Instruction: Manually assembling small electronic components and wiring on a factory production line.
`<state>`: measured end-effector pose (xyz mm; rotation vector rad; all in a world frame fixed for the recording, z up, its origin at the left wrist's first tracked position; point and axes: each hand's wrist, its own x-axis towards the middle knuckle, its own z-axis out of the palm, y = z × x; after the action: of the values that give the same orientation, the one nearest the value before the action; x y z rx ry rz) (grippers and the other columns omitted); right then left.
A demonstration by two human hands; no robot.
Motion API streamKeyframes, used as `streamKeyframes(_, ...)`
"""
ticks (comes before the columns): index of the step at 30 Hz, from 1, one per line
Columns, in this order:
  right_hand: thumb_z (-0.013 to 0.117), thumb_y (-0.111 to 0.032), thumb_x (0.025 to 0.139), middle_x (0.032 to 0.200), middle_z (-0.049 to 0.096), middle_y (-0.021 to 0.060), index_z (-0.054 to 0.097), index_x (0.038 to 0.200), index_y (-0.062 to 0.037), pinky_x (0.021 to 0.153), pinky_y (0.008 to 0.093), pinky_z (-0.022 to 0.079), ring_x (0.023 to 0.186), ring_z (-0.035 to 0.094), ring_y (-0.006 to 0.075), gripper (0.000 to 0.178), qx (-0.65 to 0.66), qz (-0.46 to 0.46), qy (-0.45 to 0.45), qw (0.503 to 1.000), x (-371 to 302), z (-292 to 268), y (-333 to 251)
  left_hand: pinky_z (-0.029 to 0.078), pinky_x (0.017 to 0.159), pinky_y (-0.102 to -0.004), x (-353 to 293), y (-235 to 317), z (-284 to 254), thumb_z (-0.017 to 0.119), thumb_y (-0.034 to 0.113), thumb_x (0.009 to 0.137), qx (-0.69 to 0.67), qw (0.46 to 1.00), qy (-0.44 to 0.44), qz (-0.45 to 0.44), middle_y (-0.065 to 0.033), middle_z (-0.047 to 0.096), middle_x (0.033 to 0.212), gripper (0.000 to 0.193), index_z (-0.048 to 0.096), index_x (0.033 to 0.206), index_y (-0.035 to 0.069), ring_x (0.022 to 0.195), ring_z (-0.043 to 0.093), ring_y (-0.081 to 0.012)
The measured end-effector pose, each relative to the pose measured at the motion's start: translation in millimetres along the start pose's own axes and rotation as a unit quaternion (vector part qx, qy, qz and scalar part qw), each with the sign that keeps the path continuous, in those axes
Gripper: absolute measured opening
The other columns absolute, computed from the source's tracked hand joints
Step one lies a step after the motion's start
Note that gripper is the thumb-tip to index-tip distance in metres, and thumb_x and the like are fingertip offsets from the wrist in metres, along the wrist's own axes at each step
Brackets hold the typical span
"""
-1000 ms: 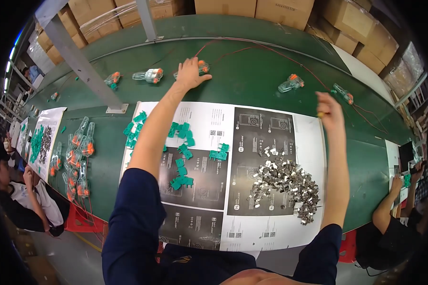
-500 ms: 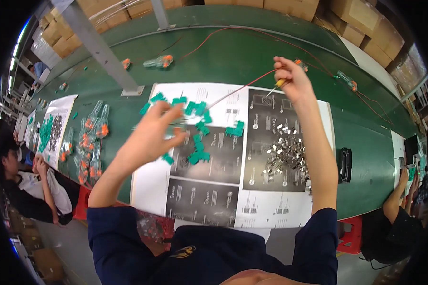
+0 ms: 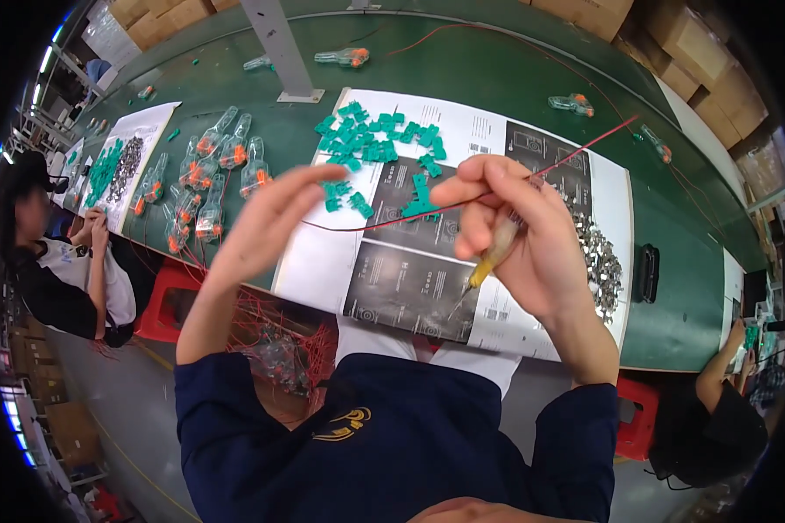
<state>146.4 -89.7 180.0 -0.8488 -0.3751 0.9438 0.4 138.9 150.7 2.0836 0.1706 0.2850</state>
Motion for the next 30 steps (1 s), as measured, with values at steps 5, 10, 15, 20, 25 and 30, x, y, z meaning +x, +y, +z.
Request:
streamKeyframes(5,0.044,-0.020,0.101,0.092,0.067,0.0172,0.057,0.108,0.0041,0.053,0.0261,0.053,0.060,0.060,0.0130,0.029,-0.054,-0.008,-0.071,0.996,-28.7,-18.8,-3.7,0.050,0.079,-0.0411,-39.0,46.4,38.7,0.055,0.016,0.092,0.100,0.971,-0.166,0.142,-0.0146,0.063,0.086,0.019,0.064,0.097,-0.001,0.084,0.061,-0.0354)
streamKeyframes(10,0.046,-0.019,0.101,0.087,0.067,0.0156,0.060,0.103,0.0033,0.045,0.0276,0.052,0.051,0.059,0.0138,0.027,-0.111,-0.151,0.093,0.978,-62.8,-109.9,-40.2,0.050,0.071,-0.0444,-83.8,-9.9,19.8,0.060,0.016,0.088,0.196,0.875,-0.441,0.045,-0.0174,0.063,0.079,0.016,0.066,0.086,0.001,0.080,0.061,-0.0362)
streamKeyframes(15,0.046,-0.024,0.101,0.097,0.068,0.0221,0.055,0.107,0.0054,0.053,0.0276,0.056,0.060,0.066,0.0181,0.031,-0.212,-0.007,0.091,0.973,-87.8,-93.9,38.9,0.051,0.071,-0.0460,-107.3,-42.8,39.9,0.058,0.010,0.086,0.388,0.770,-0.492,-0.121,-0.0215,0.066,0.088,0.014,0.066,0.093,0.000,0.080,0.063,-0.0387)
streamKeyframes(20,0.040,-0.016,0.103,0.107,0.065,0.0257,0.052,0.109,0.0075,0.069,0.0350,0.060,0.080,0.070,0.0249,0.027,-0.080,0.128,-0.041,0.988,-82.9,-56.8,144.1,0.052,0.066,-0.0278,-67.5,-9.1,79.6,0.065,0.008,0.087,-0.022,0.978,-0.157,-0.135,-0.0114,0.069,0.097,0.033,0.061,0.118,-0.002,0.073,0.064,-0.0107)
streamKeyframes(25,0.042,-0.016,0.103,0.109,0.065,0.0228,0.053,0.110,0.0071,0.065,0.0309,0.059,0.076,0.070,0.0225,0.027,-0.132,0.179,-0.065,0.973,-77.2,-43.8,184.2,0.049,0.063,-0.0200,-36.4,-7.8,126.8,0.065,0.008,0.091,-0.181,0.980,-0.059,-0.061,-0.0067,0.068,0.095,0.028,0.062,0.116,-0.004,0.074,0.058,-0.0047)
streamKeyframes(30,0.046,-0.015,0.101,0.097,0.066,0.0133,0.055,0.113,0.0049,0.053,0.0241,0.050,0.059,0.062,0.0130,0.025,-0.223,0.162,-0.090,0.957,-82.7,-43.4,187.2,0.048,0.063,-0.0188,-27.5,-5.0,131.2,0.064,0.009,0.092,-0.203,0.974,-0.062,-0.078,-0.0057,0.068,0.090,0.023,0.064,0.111,-0.004,0.073,0.059,-0.0053)
